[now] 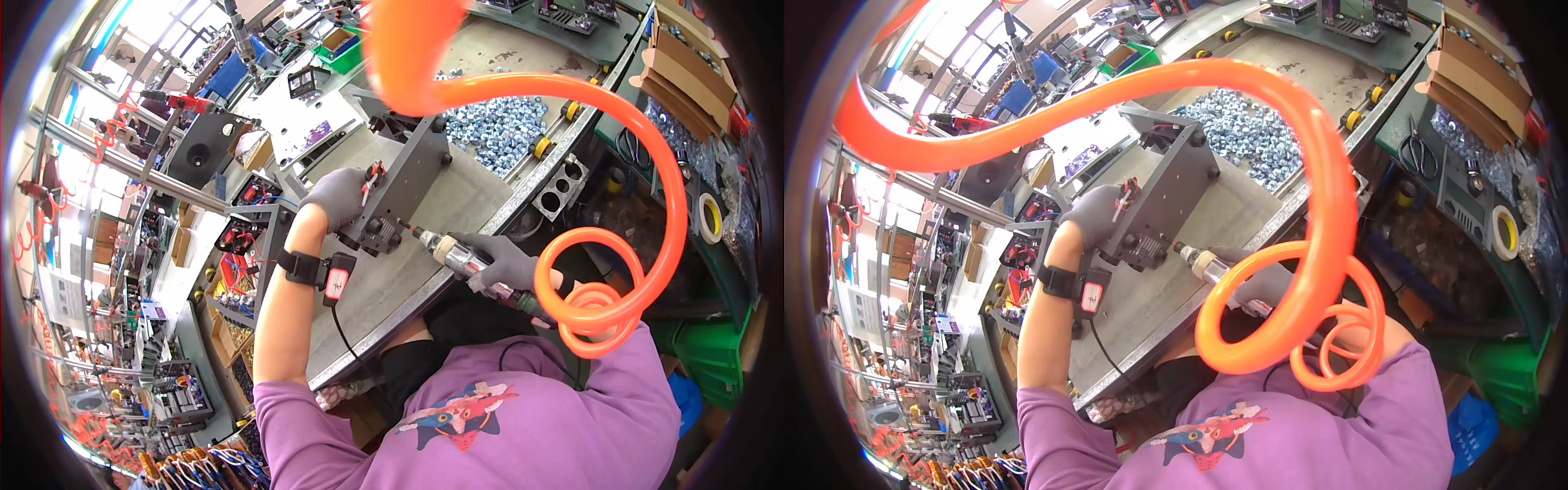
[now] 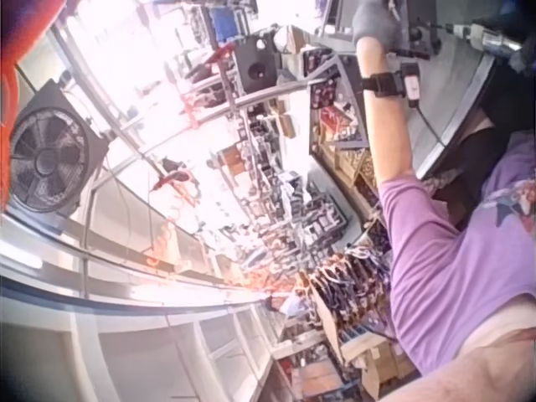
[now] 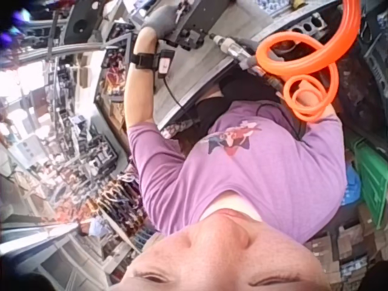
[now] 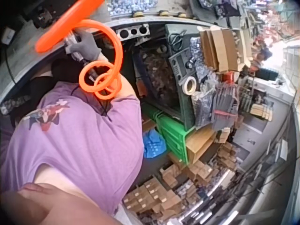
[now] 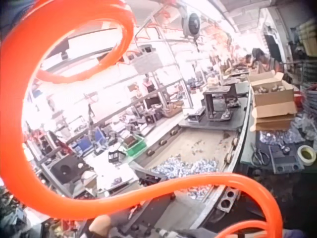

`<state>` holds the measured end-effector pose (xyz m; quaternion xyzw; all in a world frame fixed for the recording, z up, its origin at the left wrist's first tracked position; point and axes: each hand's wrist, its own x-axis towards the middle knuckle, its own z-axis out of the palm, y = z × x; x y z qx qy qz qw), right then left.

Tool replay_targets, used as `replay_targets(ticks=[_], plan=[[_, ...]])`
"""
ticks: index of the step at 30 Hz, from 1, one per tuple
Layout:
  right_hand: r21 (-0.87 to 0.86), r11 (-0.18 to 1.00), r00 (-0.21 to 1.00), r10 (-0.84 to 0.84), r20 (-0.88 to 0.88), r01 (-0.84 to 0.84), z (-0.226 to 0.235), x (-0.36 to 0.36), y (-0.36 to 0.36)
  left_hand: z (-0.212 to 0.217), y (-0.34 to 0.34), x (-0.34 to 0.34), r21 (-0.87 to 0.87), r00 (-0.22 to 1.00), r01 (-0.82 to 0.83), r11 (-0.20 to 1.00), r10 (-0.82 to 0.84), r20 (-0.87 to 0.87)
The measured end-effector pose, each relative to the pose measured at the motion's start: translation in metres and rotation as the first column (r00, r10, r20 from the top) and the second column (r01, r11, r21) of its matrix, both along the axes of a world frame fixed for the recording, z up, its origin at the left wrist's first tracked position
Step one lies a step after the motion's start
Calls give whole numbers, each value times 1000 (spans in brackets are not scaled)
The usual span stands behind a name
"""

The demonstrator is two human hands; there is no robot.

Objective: The person uses a power screwdriver to drive screws into a metal housing, sets it aside, and picks up a circuit board and transformer. They place these components into a new housing and drive more screws into the assembly.

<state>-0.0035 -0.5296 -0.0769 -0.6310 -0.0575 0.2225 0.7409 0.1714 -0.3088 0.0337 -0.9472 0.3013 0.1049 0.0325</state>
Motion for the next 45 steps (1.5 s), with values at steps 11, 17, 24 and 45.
replay_targets(ticks=[11,17,24,45], plan=[[85,994,996,70,-49,-65,-1,-19,-10,-52,109,-123,363,873,-104,926,-90,479],[149,982,988,126,-83,-113,16,-25,8,-146,145,-135,418,867,-106,902,-122,482],[34,984,980,171,103,-175,29,-34,17,-64,113,-122,-582,650,-758,296,266,-712],[290,954,993,44,108,-74,35,-49,-5,-23,39,-131,-685,724,-574,448,-113,-681]])
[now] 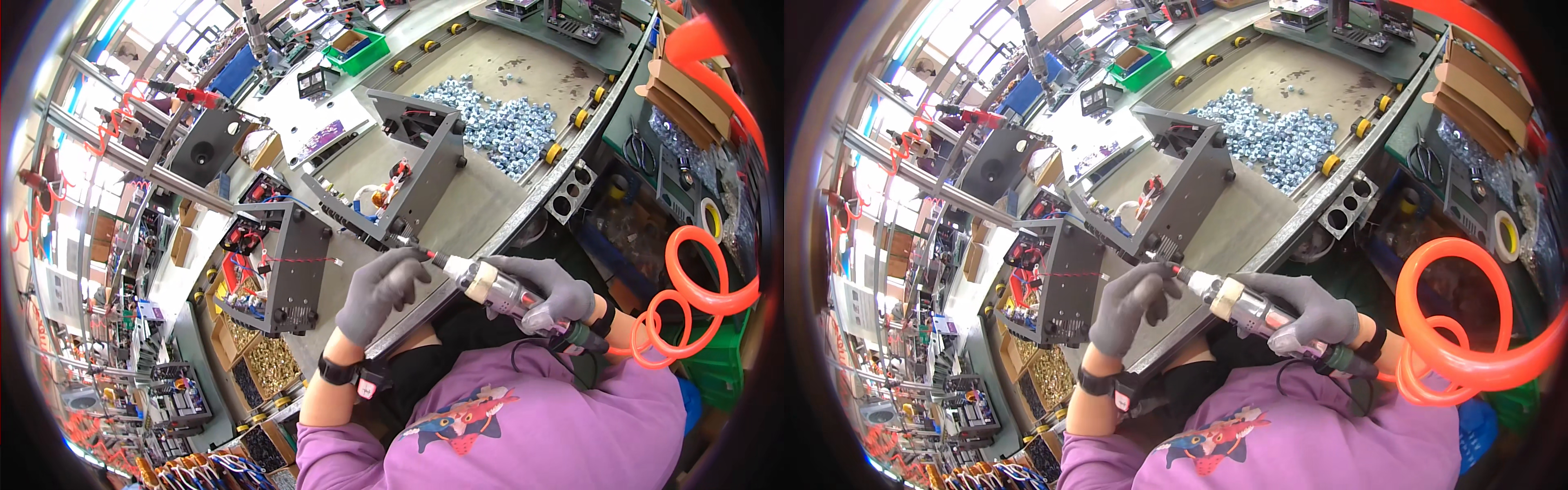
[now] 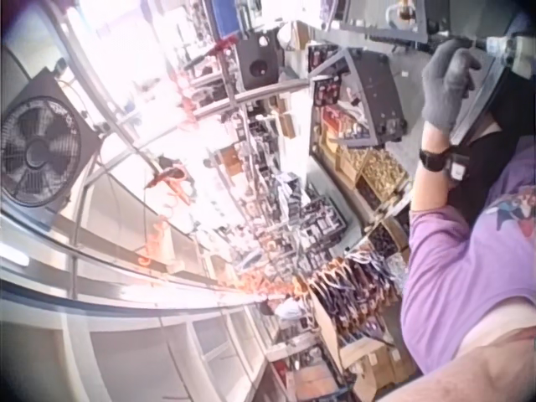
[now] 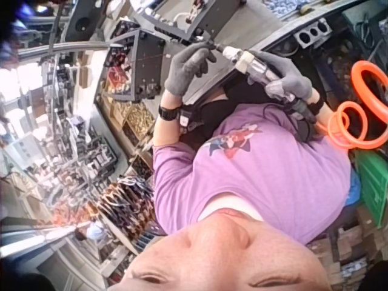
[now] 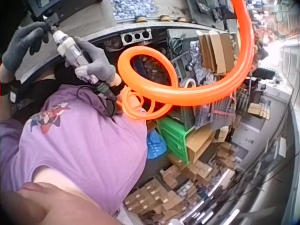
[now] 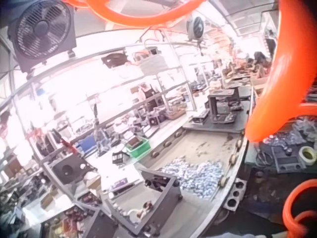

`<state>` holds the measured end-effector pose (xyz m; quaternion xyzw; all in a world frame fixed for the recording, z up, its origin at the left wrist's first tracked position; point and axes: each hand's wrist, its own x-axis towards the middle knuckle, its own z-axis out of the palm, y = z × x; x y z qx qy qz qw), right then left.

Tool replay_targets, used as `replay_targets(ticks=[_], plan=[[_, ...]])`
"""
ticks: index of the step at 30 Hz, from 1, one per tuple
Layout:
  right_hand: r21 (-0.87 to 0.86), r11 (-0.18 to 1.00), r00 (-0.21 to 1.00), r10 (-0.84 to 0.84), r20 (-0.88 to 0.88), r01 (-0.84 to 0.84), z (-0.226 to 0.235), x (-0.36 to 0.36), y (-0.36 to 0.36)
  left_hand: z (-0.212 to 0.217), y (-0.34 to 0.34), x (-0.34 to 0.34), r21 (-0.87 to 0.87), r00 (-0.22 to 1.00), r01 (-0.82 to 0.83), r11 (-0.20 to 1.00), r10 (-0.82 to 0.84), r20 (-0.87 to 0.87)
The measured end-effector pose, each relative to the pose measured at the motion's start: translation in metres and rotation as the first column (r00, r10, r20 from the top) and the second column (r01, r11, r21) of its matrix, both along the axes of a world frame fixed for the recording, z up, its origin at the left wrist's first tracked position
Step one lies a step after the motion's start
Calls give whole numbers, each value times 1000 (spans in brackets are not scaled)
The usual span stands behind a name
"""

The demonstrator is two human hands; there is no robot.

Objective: The person uses a power screwdriver to drive screws into a metal housing, sets it aside, and picks up a circuit board and transformer. They place these components into a new housing and drive more screws into the assembly.

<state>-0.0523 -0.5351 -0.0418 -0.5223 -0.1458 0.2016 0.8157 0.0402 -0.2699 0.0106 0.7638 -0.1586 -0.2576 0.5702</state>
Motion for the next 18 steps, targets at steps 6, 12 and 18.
replay_targets(ticks=[6,12,18], plan=[[-21,990,987,-139,-77,138,-9,8,-11,30,-13,69,224,-30,-472,853,-270,962],[-88,990,983,-119,-138,108,-14,13,-4,2,-2,121,525,293,-260,810,-452,842],[-81,992,984,-107,-143,96,-18,22,5,2,2,127,544,143,-176,821,-525,839]])
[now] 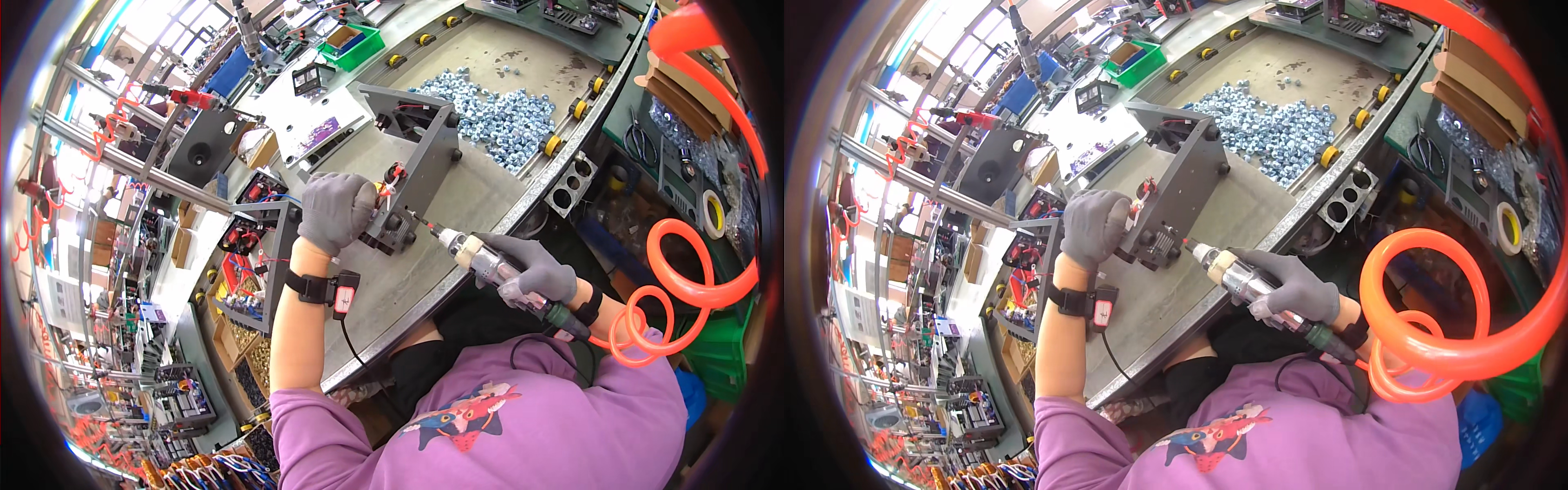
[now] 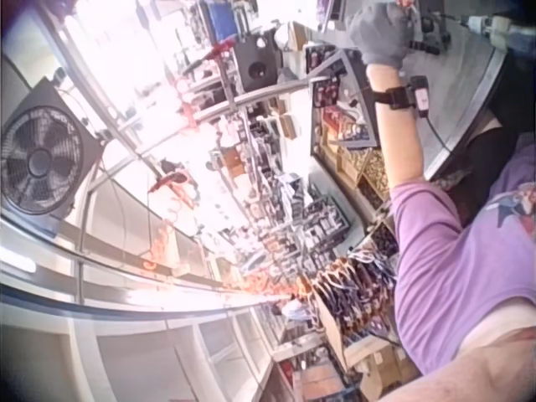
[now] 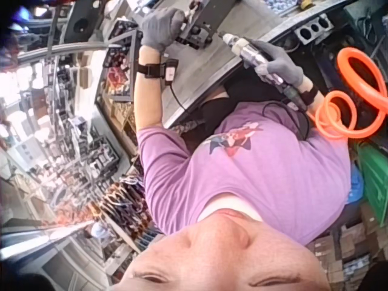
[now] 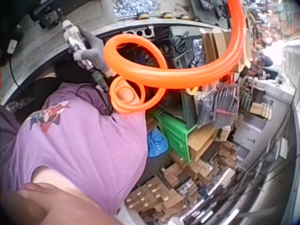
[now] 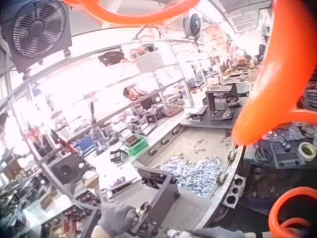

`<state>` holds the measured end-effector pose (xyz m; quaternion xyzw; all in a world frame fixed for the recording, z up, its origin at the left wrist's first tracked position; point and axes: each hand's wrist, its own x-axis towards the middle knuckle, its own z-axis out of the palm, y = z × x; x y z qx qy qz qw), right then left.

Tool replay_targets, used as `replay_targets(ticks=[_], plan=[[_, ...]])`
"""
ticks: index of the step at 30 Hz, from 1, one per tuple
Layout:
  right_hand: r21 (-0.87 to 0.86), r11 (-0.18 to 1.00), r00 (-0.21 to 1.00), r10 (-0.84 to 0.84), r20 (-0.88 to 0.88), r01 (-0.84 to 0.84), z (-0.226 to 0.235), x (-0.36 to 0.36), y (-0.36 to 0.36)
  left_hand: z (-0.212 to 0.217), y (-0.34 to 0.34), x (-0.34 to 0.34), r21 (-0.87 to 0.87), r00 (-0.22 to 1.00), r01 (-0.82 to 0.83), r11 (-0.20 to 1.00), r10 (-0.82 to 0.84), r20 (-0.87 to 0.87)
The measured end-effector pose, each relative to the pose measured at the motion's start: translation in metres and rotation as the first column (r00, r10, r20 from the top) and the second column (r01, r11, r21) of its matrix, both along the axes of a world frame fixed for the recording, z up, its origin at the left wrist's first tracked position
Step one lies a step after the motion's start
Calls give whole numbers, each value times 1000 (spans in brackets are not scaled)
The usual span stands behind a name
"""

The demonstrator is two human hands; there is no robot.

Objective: The person uses a power screwdriver to drive screws into a metal housing, sets it aside, and picks up a circuit board and transformer. They place these components into a new housing and drive more screws into the assembly.

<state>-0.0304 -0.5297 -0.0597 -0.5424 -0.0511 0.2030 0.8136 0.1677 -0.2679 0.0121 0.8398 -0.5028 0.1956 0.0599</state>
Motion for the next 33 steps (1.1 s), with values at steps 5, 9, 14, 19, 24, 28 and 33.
replay_targets(ticks=[5,9,14,19,24,28,33], plan=[[-56,998,998,-7,62,10,-9,6,1,-3,2,1,-70,999,25,997,-27,-32],[-91,993,993,-68,101,77,-12,4,5,-5,6,0,-64,999,34,997,-35,-10],[-107,994,999,-33,29,36,1,7,6,-1,1,-3,-54,998,62,997,-62,0],[-112,993,999,-22,40,27,0,13,10,-3,5,-5,-101,995,93,991,-89,46],[-105,993,994,-50,93,59,4,16,5,-9,-8,-27,-359,960,43,932,60,274],[-252,965,998,63,-30,-69,30,11,-10,12,-52,-88,-3,955,264,965,-261,144],[-68,985,983,148,-104,-156,48,-32,-57,20,-38,-37,86,932,-308,948,282,229]])
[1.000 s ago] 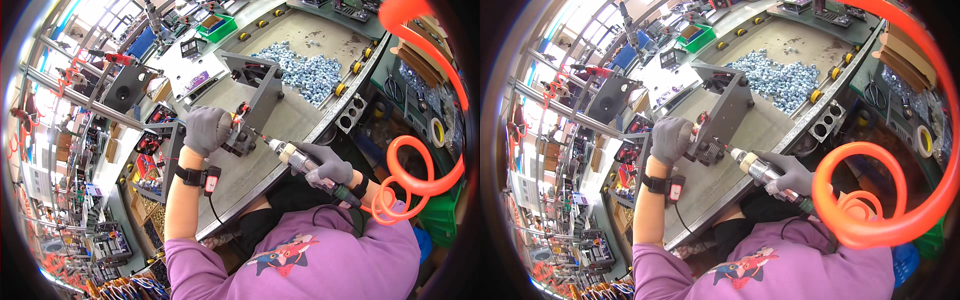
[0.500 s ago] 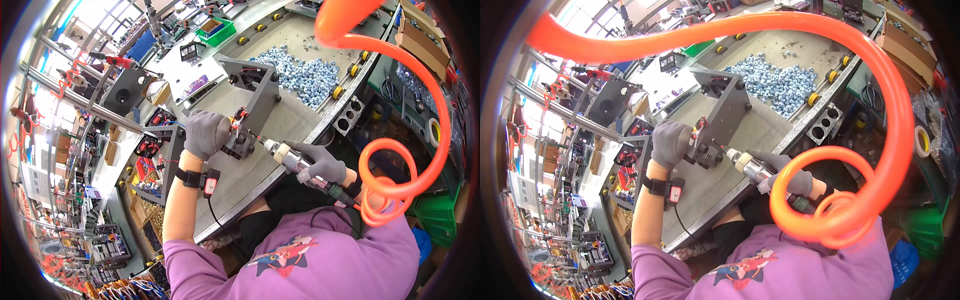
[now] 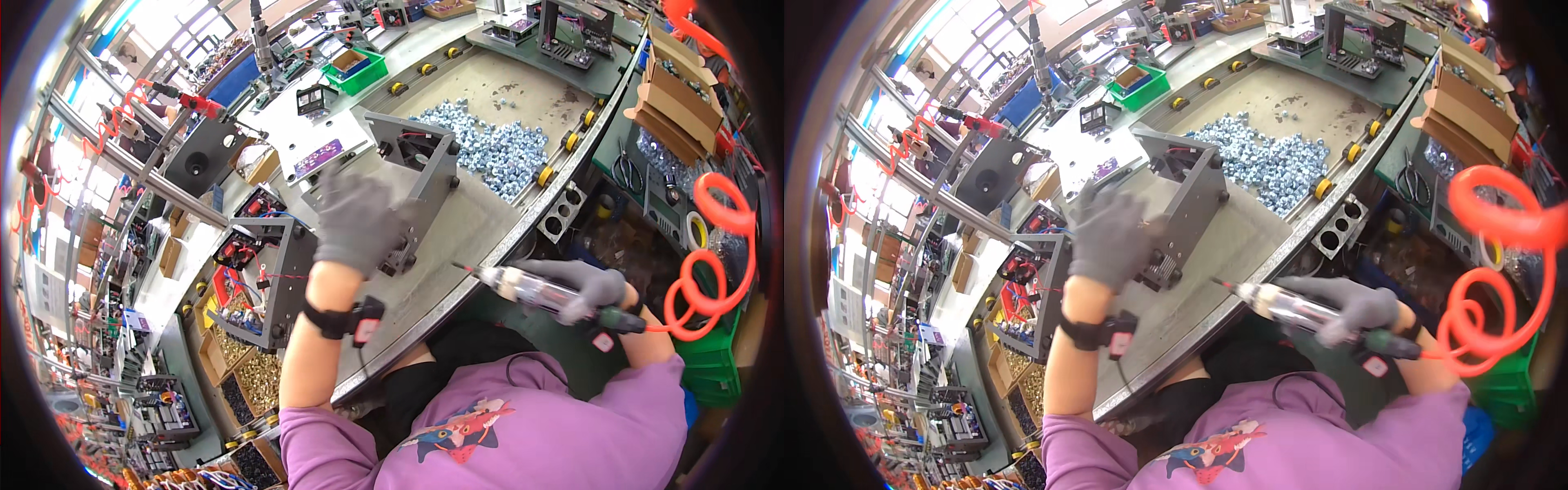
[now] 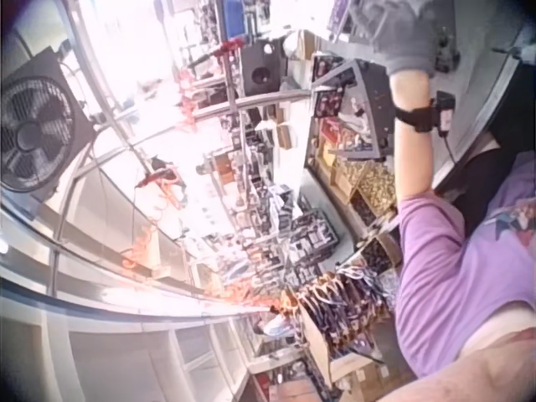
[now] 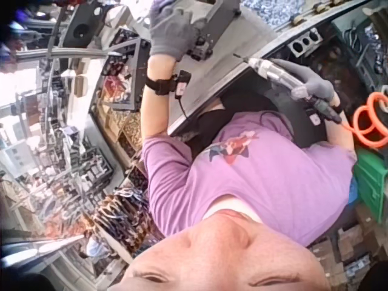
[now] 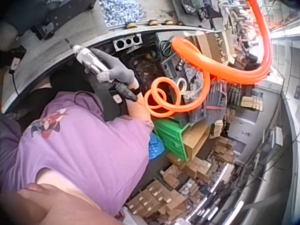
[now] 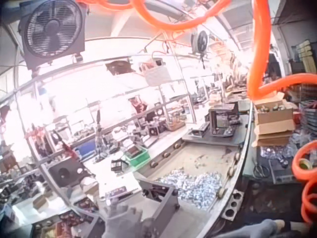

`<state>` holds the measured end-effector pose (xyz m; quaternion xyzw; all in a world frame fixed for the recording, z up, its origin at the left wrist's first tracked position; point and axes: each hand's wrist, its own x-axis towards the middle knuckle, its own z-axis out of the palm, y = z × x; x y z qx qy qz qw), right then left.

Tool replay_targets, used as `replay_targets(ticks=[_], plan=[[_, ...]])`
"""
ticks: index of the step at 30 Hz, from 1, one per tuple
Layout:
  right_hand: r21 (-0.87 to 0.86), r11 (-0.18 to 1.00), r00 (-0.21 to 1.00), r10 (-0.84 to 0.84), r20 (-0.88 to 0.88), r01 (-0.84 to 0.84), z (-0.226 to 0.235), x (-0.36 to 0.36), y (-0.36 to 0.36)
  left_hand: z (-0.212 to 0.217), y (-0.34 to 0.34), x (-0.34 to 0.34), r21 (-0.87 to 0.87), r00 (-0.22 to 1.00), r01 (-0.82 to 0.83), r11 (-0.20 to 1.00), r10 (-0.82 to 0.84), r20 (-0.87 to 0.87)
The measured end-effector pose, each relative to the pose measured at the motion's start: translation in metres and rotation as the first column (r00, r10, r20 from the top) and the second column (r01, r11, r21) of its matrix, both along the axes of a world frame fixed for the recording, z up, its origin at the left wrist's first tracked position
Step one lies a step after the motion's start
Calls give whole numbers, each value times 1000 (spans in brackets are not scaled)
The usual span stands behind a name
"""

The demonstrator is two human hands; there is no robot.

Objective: The person uses a power screwdriver to drive screws into a metal housing, sets it aside, and picks up a circuit board and transformer. They place these components into a new housing and drive more screws into the assembly.

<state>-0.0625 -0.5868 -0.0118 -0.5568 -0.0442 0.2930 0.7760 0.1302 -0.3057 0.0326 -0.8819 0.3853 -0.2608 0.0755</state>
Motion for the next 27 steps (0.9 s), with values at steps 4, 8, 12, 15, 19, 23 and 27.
replay_targets(ticks=[4,8,12,15,19,23,27], plan=[[176,983,951,3,-310,54,0,-39,-55,-28,49,10,-285,997,12,959,-32,-67],[-223,928,863,-362,-353,299,-33,-36,-79,-40,52,-1,-568,991,106,816,-130,-2],[-83,901,768,-409,-494,426,-73,11,-99,-44,50,-2,-605,986,160,780,-159,55],[-127,894,682,-413,-604,429,-90,37,-96,-47,51,-2,-613,982,186,767,-167,89],[55,743,646,-539,-541,667,-134,19,-83,-51,52,-4,-639,984,176,749,-147,99],[-143,552,397,-733,-552,821,-180,-18,-27,-54,21,-30,-673,990,138,727,-72,125],[-111,512,522,-809,271,852,-79,47,66,-53,12,-70,-685,993,110,721,-45,112]])
